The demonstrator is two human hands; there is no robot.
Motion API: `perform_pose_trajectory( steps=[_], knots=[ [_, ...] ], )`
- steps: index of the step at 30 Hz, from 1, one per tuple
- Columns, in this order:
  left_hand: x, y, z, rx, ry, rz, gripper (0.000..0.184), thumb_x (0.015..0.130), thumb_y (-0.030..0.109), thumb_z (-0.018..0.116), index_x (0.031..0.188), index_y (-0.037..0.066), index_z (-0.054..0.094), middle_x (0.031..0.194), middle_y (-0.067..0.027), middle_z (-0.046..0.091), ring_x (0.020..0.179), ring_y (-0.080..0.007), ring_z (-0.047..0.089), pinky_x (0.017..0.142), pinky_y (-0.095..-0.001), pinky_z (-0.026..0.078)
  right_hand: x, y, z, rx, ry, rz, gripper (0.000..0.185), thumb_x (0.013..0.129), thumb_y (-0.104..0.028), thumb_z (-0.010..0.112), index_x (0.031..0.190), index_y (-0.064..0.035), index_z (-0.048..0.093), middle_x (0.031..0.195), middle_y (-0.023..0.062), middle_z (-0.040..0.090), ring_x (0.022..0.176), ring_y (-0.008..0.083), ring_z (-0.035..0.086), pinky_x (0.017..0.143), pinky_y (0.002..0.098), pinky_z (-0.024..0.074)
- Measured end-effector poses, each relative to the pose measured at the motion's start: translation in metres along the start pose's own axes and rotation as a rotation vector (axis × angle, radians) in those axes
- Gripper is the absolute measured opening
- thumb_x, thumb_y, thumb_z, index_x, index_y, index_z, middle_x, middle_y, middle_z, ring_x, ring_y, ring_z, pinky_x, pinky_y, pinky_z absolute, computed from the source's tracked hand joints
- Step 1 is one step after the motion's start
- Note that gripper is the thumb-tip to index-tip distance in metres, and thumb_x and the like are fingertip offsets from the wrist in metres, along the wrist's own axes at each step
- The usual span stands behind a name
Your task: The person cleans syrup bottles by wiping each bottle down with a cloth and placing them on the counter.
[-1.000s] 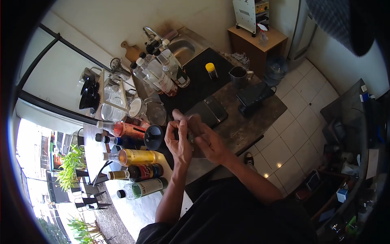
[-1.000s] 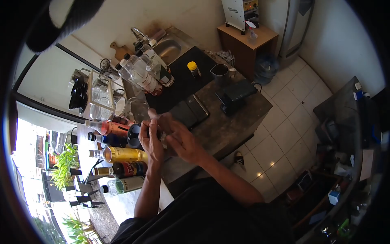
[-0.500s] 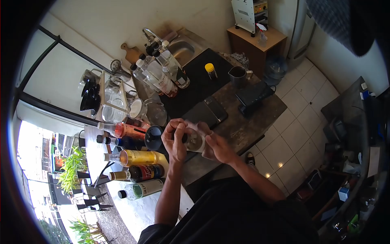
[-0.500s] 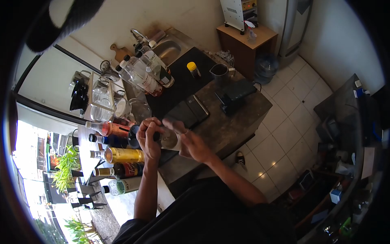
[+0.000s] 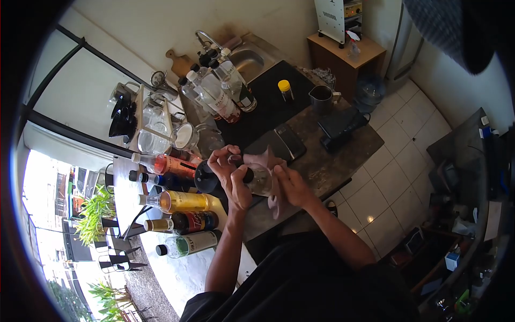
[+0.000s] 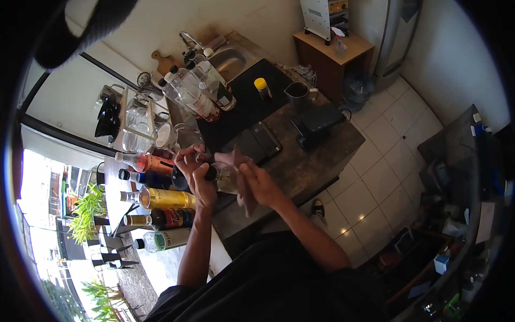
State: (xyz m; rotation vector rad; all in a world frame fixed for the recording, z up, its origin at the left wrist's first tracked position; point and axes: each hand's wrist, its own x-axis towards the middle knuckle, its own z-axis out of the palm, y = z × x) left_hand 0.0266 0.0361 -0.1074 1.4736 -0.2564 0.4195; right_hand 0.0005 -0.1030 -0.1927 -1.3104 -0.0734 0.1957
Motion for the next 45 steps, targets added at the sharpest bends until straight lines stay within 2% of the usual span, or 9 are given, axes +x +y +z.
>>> perform_pose_trajectory(
  steps=[3,5,9,11,15,17,20,30,45],
  knots=[
    [0.001,-0.008,-0.005,-0.018,-0.035,0.066,0.048,0.072,0.006,0.050,0.119,0.005,0.038,0.113,-0.0119,0.047,0.107,-0.0199,0.044,0.096,-0.0350,0.033,0.000,0.039,-0.016,0.114,-0.133,0.126,0.041,0.104,-0.031,0.038,0.109,0.0036,0.059,0.098,0.0209,0.064,0.092,0.0280,0.063,0.082,0.0365,0.0479],
    [0.001,-0.008,-0.008,0.052,-0.068,0.078,0.032,0.077,0.005,0.051,0.109,0.001,0.049,0.106,-0.0124,0.052,0.100,-0.0199,0.049,0.092,-0.0338,0.037,-0.004,0.052,-0.021,-0.237,0.032,-0.226,0.040,0.105,-0.030,0.038,0.108,0.0030,0.059,0.096,0.0161,0.064,0.092,0.0194,0.062,0.082,0.0355,0.0480],
    [-0.014,0.014,0.013,0.492,0.093,-0.008,0.016,0.087,0.010,0.055,0.099,-0.001,0.055,0.093,-0.0114,0.056,0.086,-0.0196,0.053,0.082,-0.0323,0.043,-0.010,0.067,-0.031,-0.428,0.021,-0.264,0.039,0.104,-0.031,0.041,0.113,0.0026,0.058,0.098,0.0148,0.064,0.093,0.0178,0.061,0.083,0.0362,0.0476],
    [-0.022,0.010,0.020,0.753,0.151,0.088,0.015,0.097,0.016,0.054,0.096,0.001,0.055,0.083,-0.0044,0.056,0.076,-0.0119,0.051,0.072,-0.0249,0.043,-0.014,0.046,-0.023,-0.169,-0.006,-0.189,0.039,0.102,-0.031,0.046,0.118,0.0035,0.057,0.100,0.0174,0.065,0.095,0.0257,0.063,0.086,0.0380,0.0470],
    [-0.017,0.006,0.023,0.495,0.223,0.045,0.025,0.095,0.023,0.061,0.089,0.000,0.055,0.075,-0.0070,0.057,0.068,-0.0145,0.051,0.065,-0.0295,0.043,-0.021,-0.001,0.011,-0.026,-0.051,-0.177,0.041,0.099,-0.028,0.051,0.124,0.0045,0.053,0.116,0.0214,0.060,0.108,0.0314,0.059,0.093,0.0395,0.0442],
    [-0.010,0.014,0.018,0.471,0.151,-0.069,0.025,0.094,0.021,0.063,0.080,0.001,0.055,0.070,-0.0025,0.056,0.066,-0.0087,0.049,0.063,-0.0253,0.041,-0.015,-0.041,0.031,-0.019,0.029,-0.609,0.048,0.095,-0.024,0.056,0.132,0.0055,0.047,0.133,0.0230,0.050,0.123,0.0352,0.051,0.101,0.0397,0.0392],
    [0.002,0.015,0.006,0.323,0.025,-0.241,0.025,0.092,0.018,0.063,0.074,0.003,0.054,0.066,0.0025,0.053,0.064,-0.0040,0.046,0.061,-0.0214,0.038,0.002,-0.019,0.026,-0.295,-0.049,-0.811,0.063,0.087,-0.017,0.063,0.141,0.0047,0.037,0.143,0.0243,0.040,0.134,0.0387,0.041,0.108,0.0413,0.0334],
    [0.003,0.019,0.004,0.171,-0.029,-0.321,0.020,0.089,0.013,0.062,0.072,0.005,0.054,0.069,0.0030,0.055,0.065,-0.0025,0.045,0.062,-0.0192,0.036,-0.034,0.021,0.019,-0.082,0.031,-0.244,0.087,0.077,0.009,0.063,0.152,-0.0027,0.020,0.151,0.0212,0.032,0.142,0.0334,0.031,0.114,0.0394,0.0269],
    [0.012,0.016,-0.009,0.144,-0.295,-0.241,0.017,0.085,0.006,0.064,0.071,0.004,0.054,0.074,-0.0002,0.060,0.067,-0.0031,0.046,0.063,-0.0202,0.038,-0.011,0.042,0.057,-0.518,0.320,-0.716,0.088,0.081,-0.017,0.073,0.148,0.0070,0.021,0.150,0.0290,0.029,0.135,0.0430,0.035,0.110,0.0490,0.0295]
  ],
)
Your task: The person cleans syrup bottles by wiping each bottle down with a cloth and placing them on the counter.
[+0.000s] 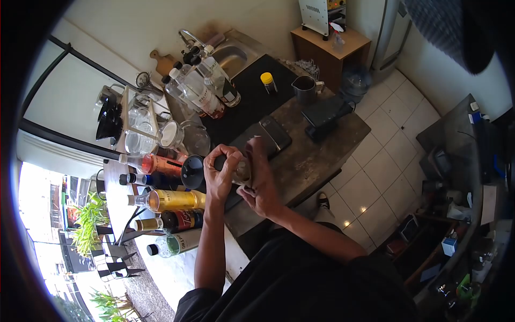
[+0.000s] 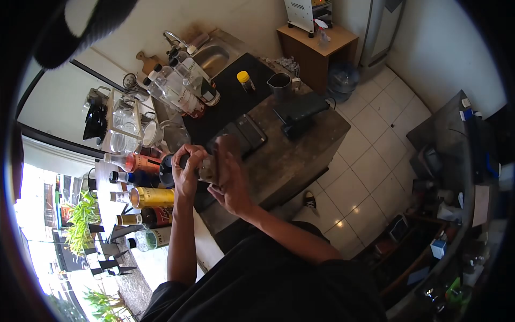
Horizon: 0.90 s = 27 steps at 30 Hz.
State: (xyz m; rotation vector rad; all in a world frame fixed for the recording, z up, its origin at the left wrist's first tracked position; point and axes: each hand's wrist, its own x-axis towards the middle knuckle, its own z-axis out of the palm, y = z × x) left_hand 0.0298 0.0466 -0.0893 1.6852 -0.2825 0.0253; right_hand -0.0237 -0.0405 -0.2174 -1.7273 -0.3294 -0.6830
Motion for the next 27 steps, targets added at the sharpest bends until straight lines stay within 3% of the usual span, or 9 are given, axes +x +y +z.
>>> perform_pose_trajectory(
  steps=[3,6,9,12,14,17,19,22,27],
  knots=[
    [-0.001,-0.004,0.000,0.014,0.045,0.032,0.017,0.085,0.007,0.064,0.072,0.003,0.055,0.075,-0.0009,0.061,0.067,-0.0031,0.047,0.063,-0.0204,0.039,-0.018,0.017,-0.015,0.098,-0.013,0.043,0.088,0.082,-0.016,0.073,0.148,0.0068,0.019,0.149,0.0302,0.029,0.136,0.0409,0.035,0.109,0.0467,0.0323],
    [-0.002,-0.006,0.006,0.009,0.095,0.041,0.017,0.086,0.009,0.064,0.073,0.002,0.056,0.076,-0.0026,0.064,0.066,-0.0033,0.048,0.063,-0.0205,0.040,-0.062,0.053,-0.008,-0.186,-0.466,0.171,0.084,0.085,-0.013,0.069,0.148,0.0056,0.017,0.145,0.0303,0.035,0.132,0.0415,0.040,0.107,0.0450,0.0357],
    [-0.005,0.002,0.007,0.086,0.117,0.017,0.016,0.088,0.011,0.062,0.076,0.002,0.057,0.078,-0.0052,0.066,0.066,-0.0051,0.051,0.064,-0.0219,0.042,-0.030,0.006,-0.023,0.091,0.000,0.325,0.058,0.090,-0.014,0.062,0.140,0.0038,0.038,0.126,0.0317,0.053,0.116,0.0418,0.055,0.096,0.0426,0.0439],
    [-0.002,-0.001,0.008,0.084,0.121,0.048,0.013,0.089,0.011,0.060,0.083,0.001,0.057,0.082,-0.0079,0.067,0.069,-0.0093,0.055,0.069,-0.0259,0.045,-0.041,0.016,-0.042,0.033,-0.290,0.685,0.038,0.093,-0.016,0.061,0.123,0.0040,0.052,0.110,0.0280,0.062,0.107,0.0430,0.059,0.088,0.0412,0.0477],
    [-0.001,0.003,0.009,0.202,0.121,0.222,0.013,0.089,0.011,0.059,0.092,-0.001,0.056,0.087,-0.0108,0.066,0.077,-0.0168,0.059,0.076,-0.0326,0.047,-0.030,0.016,-0.063,0.000,-0.331,0.721,0.019,0.093,-0.016,0.059,0.098,0.0015,0.062,0.098,0.0259,0.065,0.087,0.0350,0.068,0.075,0.0417,0.0514],
    [-0.008,0.016,0.013,0.702,0.322,0.325,0.014,0.089,0.012,0.059,0.091,-0.001,0.056,0.087,-0.0125,0.065,0.079,-0.0187,0.060,0.076,-0.0333,0.047,-0.005,-0.005,-0.080,0.236,-0.179,0.595,0.025,0.097,-0.018,0.057,0.109,0.0038,0.053,0.092,0.0115,0.064,0.089,0.0178,0.062,0.078,0.0304,0.0469],
    [-0.015,0.012,0.025,0.360,0.378,0.060,0.018,0.091,0.016,0.059,0.088,-0.002,0.057,0.078,-0.0128,0.061,0.071,-0.0159,0.055,0.068,-0.0328,0.045,0.009,-0.015,-0.077,0.316,-0.223,0.501,0.029,0.098,-0.011,0.053,0.122,0.0048,0.050,0.101,0.0085,0.059,0.087,0.0107,0.054,0.077,0.0282,0.0457],
    [-0.015,0.018,0.032,0.395,0.351,-0.042,0.024,0.095,0.018,0.058,0.083,-0.003,0.058,0.078,-0.0073,0.067,0.070,-0.0099,0.056,0.068,-0.0259,0.046,0.036,-0.049,-0.063,0.489,-0.191,0.467,0.051,0.090,-0.007,0.060,0.136,0.0064,0.043,0.124,0.0222,0.057,0.105,0.0285,0.062,0.089,0.0346,0.0469],
    [-0.003,0.005,0.020,0.231,0.416,-0.028,0.025,0.091,0.015,0.057,0.074,-0.003,0.058,0.072,-0.0076,0.067,0.067,-0.0087,0.056,0.064,-0.0258,0.045,0.031,-0.019,-0.035,0.314,-0.223,0.149,0.079,0.085,-0.002,0.063,0.149,0.0068,0.018,0.153,0.0227,0.024,0.141,0.0352,0.029,0.114,0.0374,0.0231]
  ],
)
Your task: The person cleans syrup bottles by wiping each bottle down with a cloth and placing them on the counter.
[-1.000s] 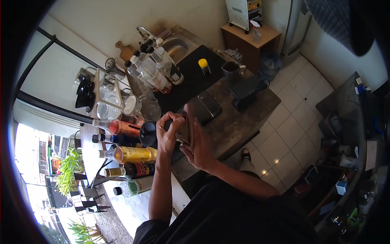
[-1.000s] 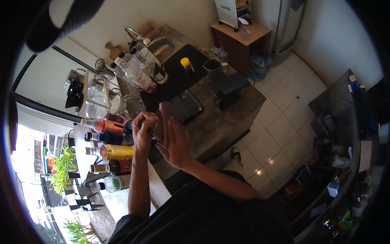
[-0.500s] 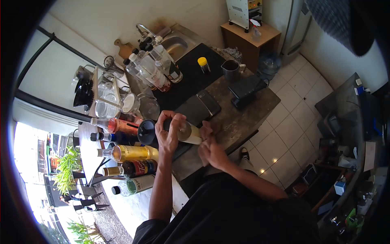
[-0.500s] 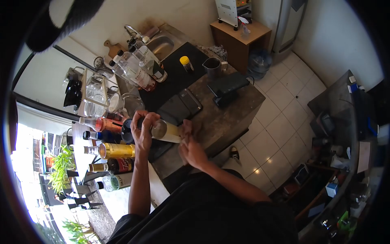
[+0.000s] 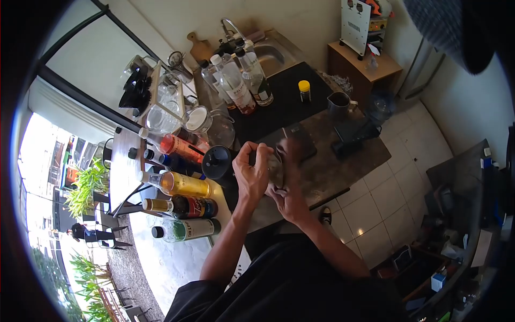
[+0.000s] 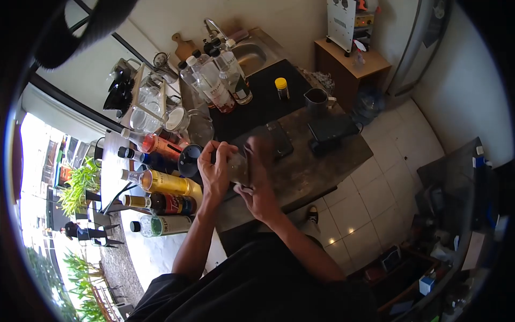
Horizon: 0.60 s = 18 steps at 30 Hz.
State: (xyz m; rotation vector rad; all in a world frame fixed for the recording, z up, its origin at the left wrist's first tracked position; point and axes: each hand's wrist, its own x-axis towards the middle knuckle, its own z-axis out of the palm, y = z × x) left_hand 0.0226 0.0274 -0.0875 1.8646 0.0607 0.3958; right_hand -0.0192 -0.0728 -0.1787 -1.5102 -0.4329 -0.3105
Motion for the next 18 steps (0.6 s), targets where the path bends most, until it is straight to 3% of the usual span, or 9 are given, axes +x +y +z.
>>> perform_pose_trajectory(
  steps=[1,4,7,9,12,13,16,17,18],
  knots=[
    [0.002,-0.005,-0.002,-0.078,-0.036,-0.012,0.025,0.090,0.015,0.057,0.074,-0.003,0.058,0.072,-0.0068,0.067,0.067,-0.0079,0.056,0.064,-0.0249,0.045,0.000,0.005,0.000,-0.007,-0.018,-0.007,0.080,0.084,-0.002,0.063,0.150,0.0065,0.018,0.156,0.0225,0.019,0.144,0.0359,0.023,0.116,0.0381,0.0194],
    [0.003,-0.006,-0.003,-0.174,-0.105,-0.022,0.024,0.089,0.014,0.057,0.072,-0.003,0.059,0.072,-0.0061,0.068,0.067,-0.0069,0.056,0.064,-0.0233,0.045,-0.032,0.038,-0.007,-0.104,0.053,0.012,0.072,0.088,-0.007,0.061,0.147,0.0072,0.022,0.147,0.0278,0.035,0.135,0.0392,0.039,0.109,0.0411,0.0333],
    [0.007,-0.010,-0.002,-0.195,-0.184,0.011,0.024,0.088,0.014,0.057,0.071,-0.003,0.060,0.071,-0.0066,0.067,0.066,-0.0070,0.056,0.064,-0.0228,0.045,-0.048,0.054,-0.023,-0.356,-0.382,0.272,0.059,0.092,-0.013,0.057,0.140,0.0071,0.030,0.140,0.0304,0.039,0.120,0.0438,0.051,0.092,0.0437,0.0456],
    [0.012,-0.009,-0.010,-0.167,-0.278,0.059,0.022,0.086,0.012,0.057,0.071,-0.003,0.062,0.071,-0.0077,0.067,0.067,-0.0080,0.058,0.065,-0.0230,0.045,-0.049,0.042,-0.017,-0.269,-0.184,0.376,0.045,0.093,-0.014,0.057,0.129,0.0071,0.040,0.126,0.0307,0.050,0.104,0.0471,0.057,0.086,0.0432,0.0466],
    [0.020,-0.021,-0.019,-0.343,-0.442,0.028,0.018,0.084,0.010,0.056,0.073,-0.003,0.063,0.077,-0.0078,0.069,0.067,-0.0085,0.058,0.067,-0.0229,0.046,-0.052,0.019,-0.016,-0.159,-0.134,0.468,0.038,0.094,-0.015,0.056,0.123,0.0064,0.043,0.116,0.0299,0.056,0.102,0.0427,0.059,0.085,0.0430,0.0473],
    [0.021,-0.021,-0.023,-0.329,-0.493,-0.028,0.018,0.083,0.010,0.054,0.073,-0.003,0.063,0.084,-0.0102,0.069,0.078,-0.0110,0.060,0.075,-0.0253,0.046,-0.047,0.007,-0.015,-0.157,-0.124,0.466,0.038,0.094,-0.015,0.056,0.123,0.0064,0.043,0.116,0.0299,0.056,0.102,0.0427,0.059,0.085,0.0430,0.0473],
    [0.026,-0.021,-0.022,-0.319,-0.528,0.147,0.018,0.083,0.011,0.053,0.073,-0.001,0.061,0.090,-0.0111,0.067,0.088,-0.0151,0.059,0.084,-0.0285,0.044,-0.034,-0.033,0.003,0.061,-0.088,0.415,0.043,0.094,-0.014,0.056,0.130,0.0046,0.041,0.123,0.0308,0.052,0.112,0.0454,0.054,0.094,0.0482,0.0424],
    [0.024,-0.009,-0.026,-0.218,-0.573,0.118,0.016,0.082,0.011,0.051,0.089,0.000,0.060,0.106,-0.0123,0.061,0.103,-0.0178,0.054,0.094,-0.0308,0.039,-0.022,-0.038,0.012,-0.027,0.013,0.215,0.050,0.091,-0.014,0.059,0.133,0.0050,0.039,0.127,0.0310,0.048,0.116,0.0463,0.051,0.099,0.0482,0.0402],
    [0.023,-0.011,-0.024,-0.213,-0.576,0.115,0.016,0.082,0.011,0.051,0.089,0.000,0.060,0.106,-0.0123,0.061,0.103,-0.0178,0.054,0.094,-0.0308,0.039,-0.012,-0.041,0.016,-0.065,0.062,0.115,0.053,0.090,-0.014,0.060,0.134,0.0051,0.038,0.130,0.0311,0.046,0.118,0.0468,0.049,0.101,0.0483,0.0391]
  ],
)
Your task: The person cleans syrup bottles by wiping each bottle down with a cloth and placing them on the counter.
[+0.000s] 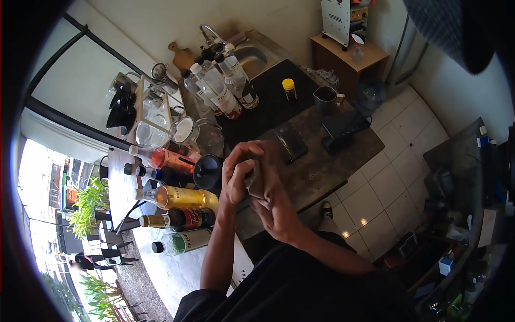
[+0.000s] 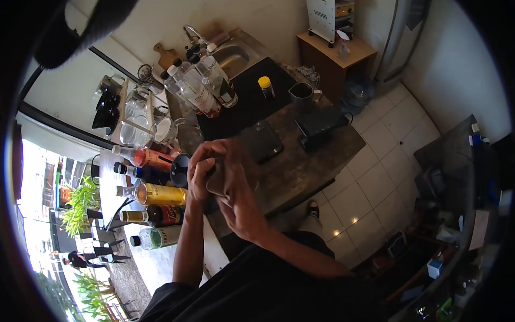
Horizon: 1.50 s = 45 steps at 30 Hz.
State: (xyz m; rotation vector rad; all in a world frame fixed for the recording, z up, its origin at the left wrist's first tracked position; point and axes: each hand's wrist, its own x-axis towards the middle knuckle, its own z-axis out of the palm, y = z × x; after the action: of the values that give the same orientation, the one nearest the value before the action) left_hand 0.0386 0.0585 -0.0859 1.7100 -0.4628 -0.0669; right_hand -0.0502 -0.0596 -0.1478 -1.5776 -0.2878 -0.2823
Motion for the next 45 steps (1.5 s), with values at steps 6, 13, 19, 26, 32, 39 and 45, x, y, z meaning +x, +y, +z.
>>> perform_pose_trajectory(
  steps=[6,13,19,26,32,39,45],
  knots=[
    [0.003,-0.003,0.006,-0.008,0.110,0.129,0.042,0.076,0.013,0.049,0.116,0.001,0.046,0.116,-0.0121,0.047,0.126,-0.0245,0.042,0.109,-0.0392,0.028,0.035,0.016,0.003,-0.171,0.036,-0.232,0.087,0.077,-0.016,0.071,0.145,0.0101,0.023,0.142,0.0312,0.036,0.129,0.0477,0.041,0.109,0.0449,0.0332],
    [0.003,-0.010,0.004,-0.041,0.089,0.114,0.044,0.073,0.010,0.052,0.115,0.000,0.046,0.117,-0.0132,0.046,0.123,-0.0241,0.044,0.108,-0.0391,0.031,0.006,0.071,-0.016,-0.006,-0.057,-0.120,0.082,0.082,-0.024,0.068,0.145,0.0082,0.026,0.147,0.0287,0.035,0.131,0.0422,0.042,0.109,0.0452,0.0335],
    [-0.009,-0.024,0.009,-0.143,0.412,0.061,0.044,0.106,0.034,0.022,0.087,0.003,0.046,0.087,-0.0115,0.057,0.085,-0.0219,0.059,0.086,-0.0337,0.044,-0.036,0.108,-0.017,-0.701,-0.143,0.007,0.073,0.088,-0.021,0.064,0.144,0.0096,0.027,0.150,0.0284,0.030,0.137,0.0421,0.036,0.110,0.0472,0.0303],
    [-0.012,-0.032,0.011,-0.339,0.411,-0.117,0.038,0.106,0.034,0.030,0.101,0.004,0.054,0.095,-0.0113,0.059,0.092,-0.0221,0.063,0.091,-0.0351,0.048,0.009,0.011,-0.027,-0.015,-0.017,-0.204,0.074,0.087,-0.019,0.066,0.143,0.0102,0.028,0.147,0.0318,0.031,0.137,0.0423,0.035,0.111,0.0452,0.0312],
    [-0.030,-0.047,-0.019,0.004,0.188,-0.154,0.055,0.106,0.044,0.018,0.123,0.003,0.050,0.113,-0.0096,0.057,0.106,-0.0184,0.058,0.095,-0.0327,0.046,0.060,-0.016,-0.017,-0.197,-0.132,-0.236,0.062,0.082,-0.021,0.075,0.130,0.0016,0.044,0.133,0.0176,0.047,0.124,0.0294,0.045,0.103,0.0384,0.0356],
    [-0.017,-0.054,-0.004,-0.168,0.239,-0.060,0.072,0.099,0.063,0.014,0.131,0.005,0.042,0.119,-0.0086,0.053,0.111,-0.0176,0.053,0.101,-0.0319,0.040,0.094,0.014,-0.042,0.388,-0.446,0.145,0.036,0.076,-0.017,0.082,0.101,-0.0055,0.059,0.099,0.0008,0.059,0.095,0.0070,0.054,0.082,0.0261,0.0452],
    [-0.011,-0.048,0.005,-0.261,0.310,0.100,0.070,0.096,0.066,0.030,0.128,0.005,0.041,0.115,-0.0091,0.054,0.106,-0.0168,0.054,0.097,-0.0314,0.040,0.091,0.040,-0.028,0.707,-0.218,0.199,0.034,0.089,-0.012,0.070,0.120,-0.0044,0.058,0.109,0.0025,0.061,0.104,0.0088,0.054,0.092,0.0258,0.0436]
  ],
)
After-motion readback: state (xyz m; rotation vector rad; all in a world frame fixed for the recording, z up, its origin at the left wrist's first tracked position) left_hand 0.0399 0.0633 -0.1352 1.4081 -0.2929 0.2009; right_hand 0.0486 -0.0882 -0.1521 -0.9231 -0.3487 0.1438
